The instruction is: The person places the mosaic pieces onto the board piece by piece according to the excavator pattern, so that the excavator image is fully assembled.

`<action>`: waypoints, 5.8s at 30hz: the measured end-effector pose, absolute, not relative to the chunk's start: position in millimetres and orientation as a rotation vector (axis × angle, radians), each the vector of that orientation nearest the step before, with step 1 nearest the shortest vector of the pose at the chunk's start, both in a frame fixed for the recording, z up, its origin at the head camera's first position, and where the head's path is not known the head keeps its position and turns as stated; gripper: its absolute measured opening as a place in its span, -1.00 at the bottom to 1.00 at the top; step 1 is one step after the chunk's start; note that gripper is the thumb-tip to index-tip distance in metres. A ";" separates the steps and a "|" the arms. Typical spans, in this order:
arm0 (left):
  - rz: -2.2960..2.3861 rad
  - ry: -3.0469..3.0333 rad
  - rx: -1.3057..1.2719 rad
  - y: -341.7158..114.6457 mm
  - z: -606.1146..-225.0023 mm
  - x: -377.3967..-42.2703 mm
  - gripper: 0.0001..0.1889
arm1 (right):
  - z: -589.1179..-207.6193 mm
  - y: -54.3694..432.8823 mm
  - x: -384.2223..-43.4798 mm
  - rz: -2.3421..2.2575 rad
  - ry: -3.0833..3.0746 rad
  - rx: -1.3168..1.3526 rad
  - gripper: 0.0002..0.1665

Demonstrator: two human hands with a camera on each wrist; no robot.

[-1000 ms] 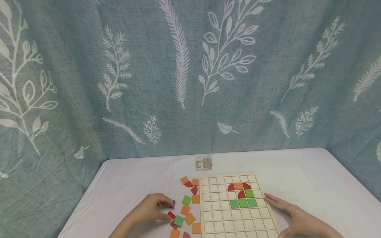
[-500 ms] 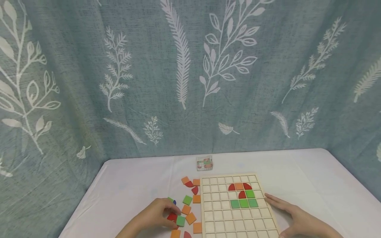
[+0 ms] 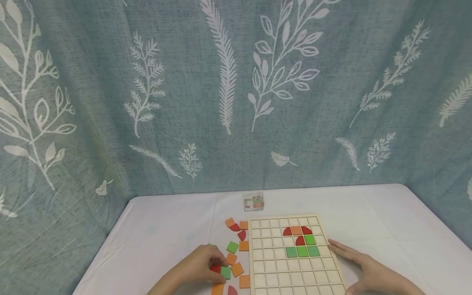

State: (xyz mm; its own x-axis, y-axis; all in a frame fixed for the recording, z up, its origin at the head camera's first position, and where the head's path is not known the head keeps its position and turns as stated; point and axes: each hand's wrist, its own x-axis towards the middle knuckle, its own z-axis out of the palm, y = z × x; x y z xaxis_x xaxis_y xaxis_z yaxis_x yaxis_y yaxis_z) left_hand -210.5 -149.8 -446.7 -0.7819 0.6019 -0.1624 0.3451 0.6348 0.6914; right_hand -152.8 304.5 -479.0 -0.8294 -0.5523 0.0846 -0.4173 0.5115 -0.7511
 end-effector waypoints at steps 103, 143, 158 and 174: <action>0.522 2.730 0.934 -3.0 -433.7 -224.6 -0.76 | -485.1 304.1 -156.2 -1.202 2.648 -0.797 0.14; 1.081 2.373 0.761 -133.2 -452.8 -259.1 -0.73 | -482.0 300.7 -150.7 -1.142 2.617 -0.661 0.15; 0.915 2.537 0.672 -126.2 -449.5 -258.2 -0.76 | -484.6 303.7 -152.2 -1.244 2.586 -0.845 0.17; 0.944 2.616 0.901 -85.3 -432.0 -263.5 -0.76 | -485.7 302.4 -154.4 -1.211 2.651 -0.837 0.15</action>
State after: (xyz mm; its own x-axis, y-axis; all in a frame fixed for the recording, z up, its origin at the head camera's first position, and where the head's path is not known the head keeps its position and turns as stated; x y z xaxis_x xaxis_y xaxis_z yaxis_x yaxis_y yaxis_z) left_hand -263.5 -85.3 -432.0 -0.7885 0.6151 0.0030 0.4752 0.6060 0.6379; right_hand -154.4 302.4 -485.7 -0.8422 -0.5246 0.1245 -0.4375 0.5301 -0.7263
